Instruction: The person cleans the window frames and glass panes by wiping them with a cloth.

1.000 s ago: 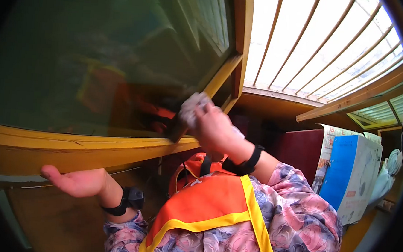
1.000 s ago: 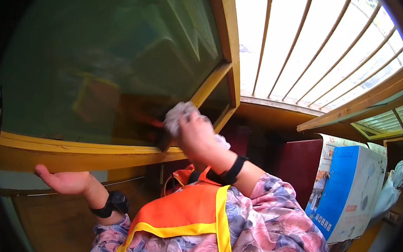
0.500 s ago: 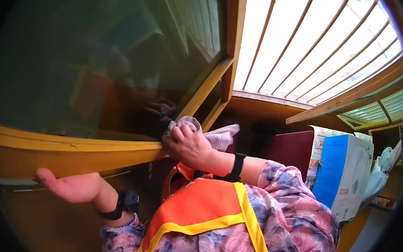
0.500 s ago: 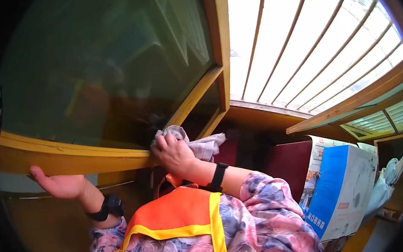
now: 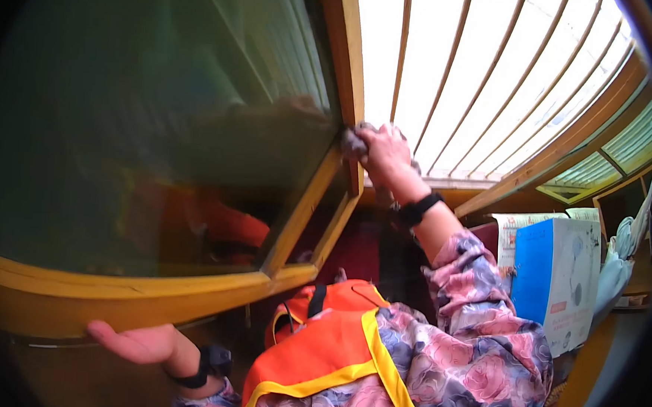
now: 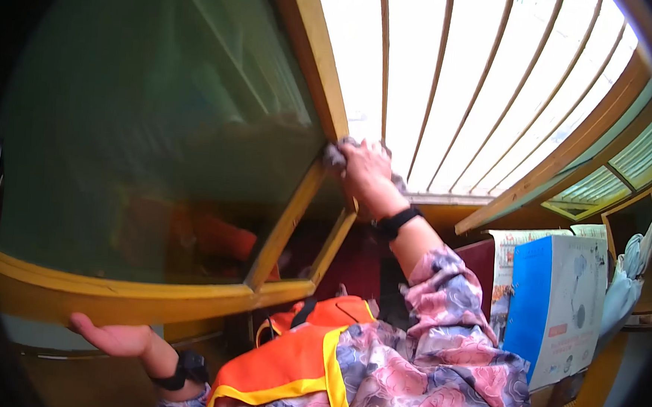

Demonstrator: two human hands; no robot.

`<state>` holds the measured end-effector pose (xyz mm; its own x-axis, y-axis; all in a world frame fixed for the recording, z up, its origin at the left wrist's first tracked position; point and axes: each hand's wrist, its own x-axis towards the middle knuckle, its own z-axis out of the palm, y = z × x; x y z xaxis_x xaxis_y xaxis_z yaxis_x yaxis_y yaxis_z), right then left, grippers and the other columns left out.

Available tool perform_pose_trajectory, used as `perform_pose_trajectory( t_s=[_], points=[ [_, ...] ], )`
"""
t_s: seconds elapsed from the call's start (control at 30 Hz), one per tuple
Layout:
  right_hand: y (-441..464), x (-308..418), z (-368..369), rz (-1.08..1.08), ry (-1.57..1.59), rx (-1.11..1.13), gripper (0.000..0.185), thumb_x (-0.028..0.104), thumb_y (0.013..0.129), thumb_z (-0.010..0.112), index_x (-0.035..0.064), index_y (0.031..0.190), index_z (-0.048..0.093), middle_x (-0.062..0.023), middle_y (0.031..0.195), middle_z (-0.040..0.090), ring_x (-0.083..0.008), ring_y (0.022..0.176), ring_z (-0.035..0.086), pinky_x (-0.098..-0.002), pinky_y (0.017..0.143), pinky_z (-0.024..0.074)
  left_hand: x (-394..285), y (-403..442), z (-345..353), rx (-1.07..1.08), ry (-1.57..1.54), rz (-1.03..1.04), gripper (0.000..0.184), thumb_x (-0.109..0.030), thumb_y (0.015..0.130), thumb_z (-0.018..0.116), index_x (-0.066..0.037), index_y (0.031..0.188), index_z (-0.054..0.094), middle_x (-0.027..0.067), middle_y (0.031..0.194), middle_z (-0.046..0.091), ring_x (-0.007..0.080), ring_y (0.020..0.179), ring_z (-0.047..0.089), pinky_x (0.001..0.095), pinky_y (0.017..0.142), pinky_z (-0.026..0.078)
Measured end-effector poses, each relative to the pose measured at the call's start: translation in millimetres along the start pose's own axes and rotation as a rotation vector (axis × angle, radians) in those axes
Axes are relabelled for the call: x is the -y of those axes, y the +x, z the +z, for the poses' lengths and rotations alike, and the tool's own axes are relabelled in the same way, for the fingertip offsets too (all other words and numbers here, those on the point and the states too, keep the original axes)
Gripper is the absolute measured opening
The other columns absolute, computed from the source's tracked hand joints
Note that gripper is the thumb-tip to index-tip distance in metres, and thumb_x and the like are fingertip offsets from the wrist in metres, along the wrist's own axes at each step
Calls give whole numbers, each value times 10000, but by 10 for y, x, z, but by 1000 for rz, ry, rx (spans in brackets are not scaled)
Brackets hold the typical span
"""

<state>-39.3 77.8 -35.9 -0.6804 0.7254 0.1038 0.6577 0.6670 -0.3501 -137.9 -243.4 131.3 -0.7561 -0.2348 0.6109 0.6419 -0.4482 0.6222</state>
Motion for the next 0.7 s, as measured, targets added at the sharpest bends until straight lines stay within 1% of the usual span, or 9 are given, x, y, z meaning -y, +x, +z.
perform_pose_trajectory(
  t_s=[0.17,0.2,0.27,0.4,0.47,0.53,0.6,0.67,0.7],
  points=[
    [-207,-41,461,-2,329,74,450,302,670,592,94,1065,530,-210,941,558,-364,881,551,-431,751,448,62,8,-104,185,165,221,534,-285,886,341,35,1301,242,154,1345,268,236,1234,272,344,1006,242],
    [-231,-49,257,-8,246,381,428,327,637,635,101,996,583,-218,966,541,-358,881,552,-432,743,461,73,34,-134,256,192,248,537,-286,887,339,36,1304,236,156,1340,277,234,1227,288,341,998,259],
    [-307,-61,16,-39,555,513,443,301,616,655,83,998,600,-206,991,524,-335,917,538,-391,788,444,51,34,-176,260,247,247,540,-298,883,342,33,1299,250,163,1332,292,240,1209,315,338,981,287],
    [-245,56,-812,-393,1062,-2,555,175,601,679,87,1132,544,-124,1048,477,-246,1001,460,-333,883,364,176,100,-312,411,370,287,476,-261,896,315,51,1252,265,237,1309,253,318,1227,289,434,962,321],
    [-50,166,-1380,-631,1212,-129,581,202,648,675,77,1184,487,-128,1096,457,-256,1078,417,-358,944,315,351,220,-455,350,1147,1418,365,-188,926,293,55,1196,313,265,1307,240,355,1220,293,461,975,328],
    [-71,632,-2240,-868,1282,-283,592,239,686,646,26,1202,449,-145,1219,354,-263,1174,326,-377,982,282,442,191,-532,432,749,1069,274,-102,924,320,44,1155,346,268,1249,331,378,1191,335,475,1000,305],
    [-86,927,-2689,-1029,1168,-343,612,197,694,649,-11,1219,414,-123,1261,312,-257,1211,309,-374,969,322,147,122,-295,382,747,1123,277,-108,898,395,34,1136,382,229,1105,473,354,1101,445,465,988,328],
    [-101,1577,-3180,-1271,1000,-637,513,178,719,624,-1,1168,453,-143,1258,291,-262,1168,353,-392,930,378,16,53,-97,210,426,295,557,-283,816,487,66,1223,336,222,1205,408,297,1046,455,391,860,382],
    [-231,1911,-3362,-1138,808,-765,434,178,730,611,19,1113,484,-140,1211,330,-262,1113,395,-391,870,418,167,65,-37,201,626,686,420,-194,838,475,46,1169,377,195,1091,471,292,1013,494,405,884,397]
  ],
)
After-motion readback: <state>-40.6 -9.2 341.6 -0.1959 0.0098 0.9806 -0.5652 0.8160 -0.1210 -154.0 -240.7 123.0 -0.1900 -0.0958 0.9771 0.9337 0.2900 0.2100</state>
